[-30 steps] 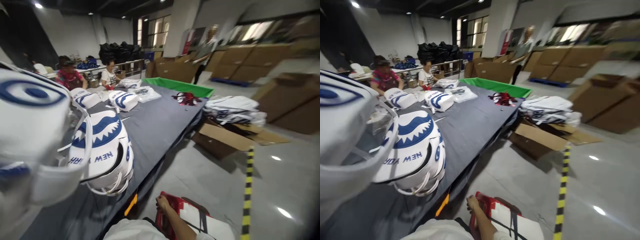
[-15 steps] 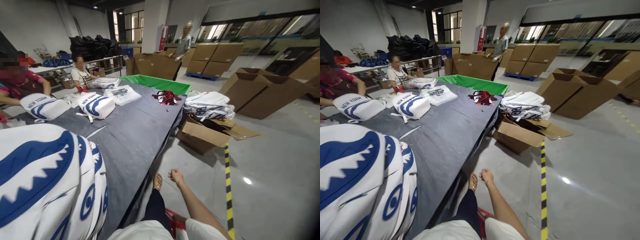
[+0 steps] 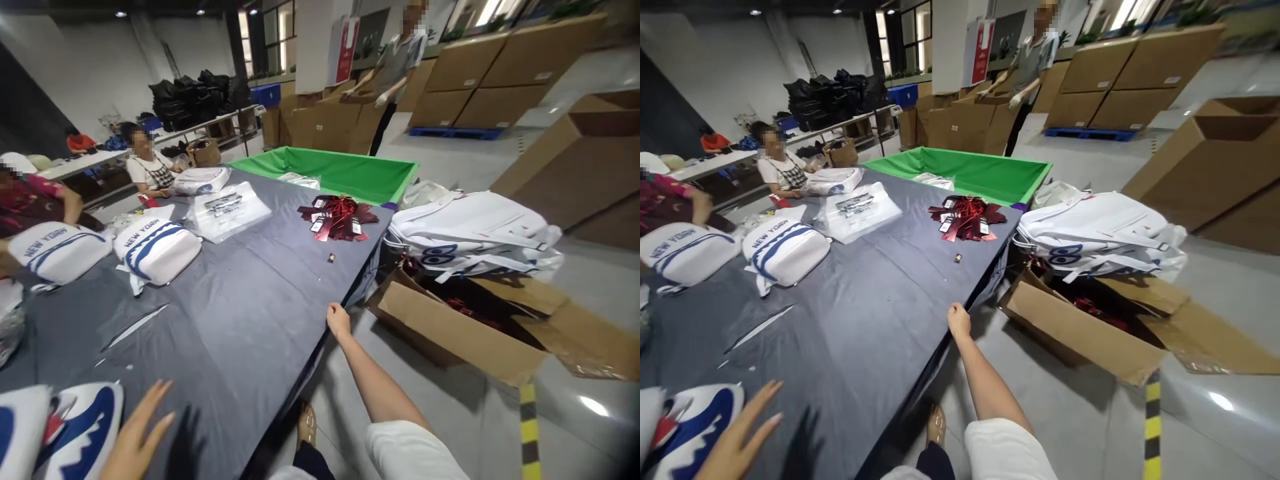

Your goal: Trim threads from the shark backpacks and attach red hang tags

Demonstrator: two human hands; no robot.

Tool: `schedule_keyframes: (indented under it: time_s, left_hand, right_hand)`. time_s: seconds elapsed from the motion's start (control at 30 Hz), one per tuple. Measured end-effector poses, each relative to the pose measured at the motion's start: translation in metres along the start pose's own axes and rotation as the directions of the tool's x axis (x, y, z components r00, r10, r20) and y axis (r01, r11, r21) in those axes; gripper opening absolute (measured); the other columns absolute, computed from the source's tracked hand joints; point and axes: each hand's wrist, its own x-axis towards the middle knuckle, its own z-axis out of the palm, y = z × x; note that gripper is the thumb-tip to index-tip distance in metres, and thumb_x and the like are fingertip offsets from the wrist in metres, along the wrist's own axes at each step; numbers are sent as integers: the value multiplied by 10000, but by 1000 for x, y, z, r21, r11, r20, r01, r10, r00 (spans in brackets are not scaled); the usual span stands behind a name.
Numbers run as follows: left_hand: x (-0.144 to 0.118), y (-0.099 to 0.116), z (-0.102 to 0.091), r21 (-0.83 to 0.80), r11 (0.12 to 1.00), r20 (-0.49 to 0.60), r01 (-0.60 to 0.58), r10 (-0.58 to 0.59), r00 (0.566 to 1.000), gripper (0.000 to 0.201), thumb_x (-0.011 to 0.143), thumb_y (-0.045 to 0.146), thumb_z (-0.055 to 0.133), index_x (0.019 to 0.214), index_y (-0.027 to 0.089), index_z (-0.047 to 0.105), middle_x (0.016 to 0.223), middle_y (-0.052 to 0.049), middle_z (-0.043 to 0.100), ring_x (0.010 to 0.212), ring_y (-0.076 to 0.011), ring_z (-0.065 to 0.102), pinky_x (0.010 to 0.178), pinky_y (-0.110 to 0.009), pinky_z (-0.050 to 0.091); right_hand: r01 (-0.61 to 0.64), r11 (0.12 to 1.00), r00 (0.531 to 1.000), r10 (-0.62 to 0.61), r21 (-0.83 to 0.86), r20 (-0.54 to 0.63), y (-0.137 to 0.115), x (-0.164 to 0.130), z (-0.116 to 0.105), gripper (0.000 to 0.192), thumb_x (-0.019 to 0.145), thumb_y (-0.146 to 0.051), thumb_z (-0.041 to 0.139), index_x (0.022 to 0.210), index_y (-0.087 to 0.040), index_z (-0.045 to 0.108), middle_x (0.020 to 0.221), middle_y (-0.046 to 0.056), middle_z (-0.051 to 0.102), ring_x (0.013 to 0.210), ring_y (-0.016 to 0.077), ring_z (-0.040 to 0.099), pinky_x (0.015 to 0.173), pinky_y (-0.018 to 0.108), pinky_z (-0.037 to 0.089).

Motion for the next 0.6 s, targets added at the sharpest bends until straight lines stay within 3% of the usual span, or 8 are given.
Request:
schedule_keyframes:
  time_s: [0.07, 0.17, 0.27, 0.33, 0.4, 0.47, 0.57, 0.6]
  left_hand:
    - [61, 36, 60, -50, 997, 146, -56, 62, 987, 491, 931, 511, 489, 1346, 260, 565, 1426, -67, 551, 1319, -254, 518, 1093, -445, 458]
    - [148, 109, 156, -51, 996, 294, -71, 83, 952, 580, 956, 466, 406, 1444, 159, 475, 1540, -142, 393, 1430, -287, 364, 1154, -466, 371]
    - [226, 181, 235, 36, 988, 258, -152, 138, 956, 604, 965, 420, 414, 1489, 120, 399, 1590, -188, 252, 1485, -331, 205, 1178, -519, 292]
    - [267, 213, 274, 114, 974, 176, -193, 172, 969, 619, 970, 419, 414, 1515, 131, 348, 1601, -194, 212, 1495, -351, 156, 1176, -561, 258]
    - [292, 229, 300, 199, 961, 91, -191, 176, 980, 643, 969, 449, 415, 1522, 133, 330, 1600, -209, 204, 1495, -372, 155, 1164, -602, 241]
    - [301, 233, 314, 260, 945, 47, -199, 194, 980, 669, 960, 483, 419, 1522, 130, 331, 1602, -218, 194, 1492, -383, 163, 1156, -617, 237]
    - [296, 232, 316, 294, 926, 66, -237, 228, 971, 683, 946, 496, 431, 1526, 149, 328, 1616, -196, 162, 1497, -376, 154, 1155, -611, 245]
    - [293, 232, 315, 296, 925, 81, -238, 224, 971, 683, 941, 493, 440, 1528, 161, 328, 1620, -184, 157, 1498, -373, 152, 1152, -608, 255]
  right_hand:
    - [3, 999, 1000, -4, -43, -25, 5, 29, -18, 237, 889, -223, 476, 989, -200, 690, 952, 84, 719, 936, 214, 660, 823, 296, 465]
    - [28, 992, 997, -37, -120, -74, 12, 80, -45, 257, 882, -256, 501, 1031, -179, 696, 988, 105, 716, 958, 238, 659, 839, 310, 466]
    - [72, 977, 983, -105, -203, -154, 7, 143, -67, 346, 886, -289, 504, 1154, -134, 658, 1146, 163, 674, 1089, 276, 609, 935, 364, 440]
    - [120, 963, 964, -171, -243, -202, -4, 191, -75, 411, 895, -317, 492, 1230, -113, 615, 1252, 191, 621, 1184, 302, 548, 999, 409, 404]
    - [174, 949, 944, -237, -264, -229, -19, 245, -79, 455, 898, -350, 488, 1273, -110, 582, 1292, 195, 593, 1224, 316, 509, 1028, 443, 381]
    - [219, 937, 929, -285, -271, -235, -36, 302, -78, 508, 894, -387, 489, 1314, -106, 538, 1307, 196, 579, 1232, 319, 495, 1037, 464, 373]
    - [292, 927, 895, -352, -236, -274, -62, 392, -71, 607, 863, -416, 522, 1368, -86, 460, 1339, 209, 543, 1234, 315, 487, 1049, 493, 359]
    - [340, 920, 864, -387, -194, -321, -70, 422, -67, 626, 834, -416, 562, 1356, -85, 465, 1329, 209, 547, 1214, 312, 503, 1046, 501, 363]
